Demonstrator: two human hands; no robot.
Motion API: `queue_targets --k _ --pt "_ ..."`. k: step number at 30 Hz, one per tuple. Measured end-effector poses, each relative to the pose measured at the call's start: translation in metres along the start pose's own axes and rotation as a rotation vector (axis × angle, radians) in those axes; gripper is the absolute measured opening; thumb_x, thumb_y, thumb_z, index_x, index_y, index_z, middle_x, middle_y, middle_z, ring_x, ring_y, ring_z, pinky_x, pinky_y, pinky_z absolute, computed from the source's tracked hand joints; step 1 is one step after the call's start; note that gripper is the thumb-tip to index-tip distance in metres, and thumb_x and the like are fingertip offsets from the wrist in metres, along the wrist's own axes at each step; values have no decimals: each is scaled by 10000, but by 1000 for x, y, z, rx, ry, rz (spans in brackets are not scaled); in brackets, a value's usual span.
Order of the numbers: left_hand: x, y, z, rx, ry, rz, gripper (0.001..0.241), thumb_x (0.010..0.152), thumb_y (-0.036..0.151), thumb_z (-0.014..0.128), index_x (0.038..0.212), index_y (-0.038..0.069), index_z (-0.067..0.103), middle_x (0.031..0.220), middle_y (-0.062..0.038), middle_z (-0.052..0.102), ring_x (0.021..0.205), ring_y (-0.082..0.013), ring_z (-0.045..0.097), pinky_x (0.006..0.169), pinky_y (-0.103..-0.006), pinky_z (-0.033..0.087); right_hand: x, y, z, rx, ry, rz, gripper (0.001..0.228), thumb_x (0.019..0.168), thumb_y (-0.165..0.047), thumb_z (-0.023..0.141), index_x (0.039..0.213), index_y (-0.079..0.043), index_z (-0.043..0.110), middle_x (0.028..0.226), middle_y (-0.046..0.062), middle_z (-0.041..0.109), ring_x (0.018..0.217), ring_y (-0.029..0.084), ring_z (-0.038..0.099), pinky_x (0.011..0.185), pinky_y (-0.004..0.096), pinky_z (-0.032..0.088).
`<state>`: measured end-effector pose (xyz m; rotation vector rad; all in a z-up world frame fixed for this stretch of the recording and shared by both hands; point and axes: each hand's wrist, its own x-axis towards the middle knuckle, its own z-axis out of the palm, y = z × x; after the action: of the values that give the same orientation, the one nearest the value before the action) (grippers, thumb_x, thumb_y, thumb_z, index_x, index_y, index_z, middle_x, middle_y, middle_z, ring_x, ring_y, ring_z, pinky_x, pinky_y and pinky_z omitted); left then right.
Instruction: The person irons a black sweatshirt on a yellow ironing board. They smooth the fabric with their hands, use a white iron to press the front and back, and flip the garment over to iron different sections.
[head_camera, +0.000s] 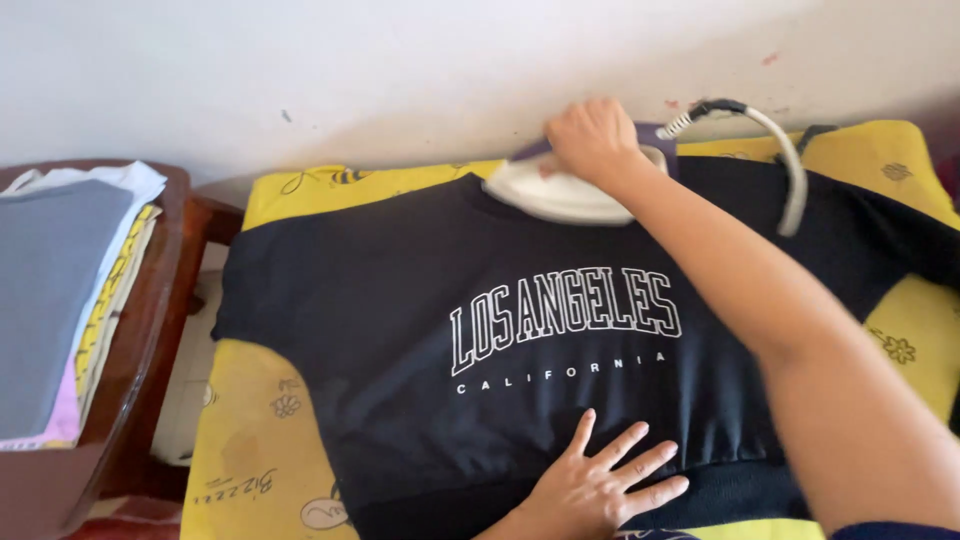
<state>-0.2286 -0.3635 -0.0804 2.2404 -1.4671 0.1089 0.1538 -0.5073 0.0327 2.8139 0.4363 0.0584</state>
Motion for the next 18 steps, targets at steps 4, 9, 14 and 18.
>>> queue_targets --k 4,9,14,18 --pt "1 0 -4 -19 -6 -15 479 1080 248 544 1557 268 500 1679 -96 494 1548 -389 484 1113 -809 337 14 -8 -7 -2 -51 37 628 822 -686 758 1081 -115 785 1009 123 780 938 346 746 714 422 587" --pt "0 4 -2 63 39 16 672 864 519 747 1466 252 613 1630 -50 534 1520 -328 520 1140 -731 398 -92 9 -5 -81 19 -81 560 796 -755 704 1011 -242 764 1005 94 783 950 343 766 741 460 617" --pt "-12 9 1 64 187 204 181 1053 115 599 1194 71 704 1396 -127 687 1370 -291 619 1144 -452 495 -272 8 -14 -139 -70 -164 555 835 -817 548 877 -283 696 671 52 720 666 334 747 574 430 571" --pt "-17 13 2 -13 192 203 193 1059 91 568 1163 5 705 1342 -168 705 1304 -337 656 1124 -431 507 -352 30 -11 -220 -357 66 656 721 -1001 394 962 -442 639 702 -58 746 752 227 779 589 400 576"
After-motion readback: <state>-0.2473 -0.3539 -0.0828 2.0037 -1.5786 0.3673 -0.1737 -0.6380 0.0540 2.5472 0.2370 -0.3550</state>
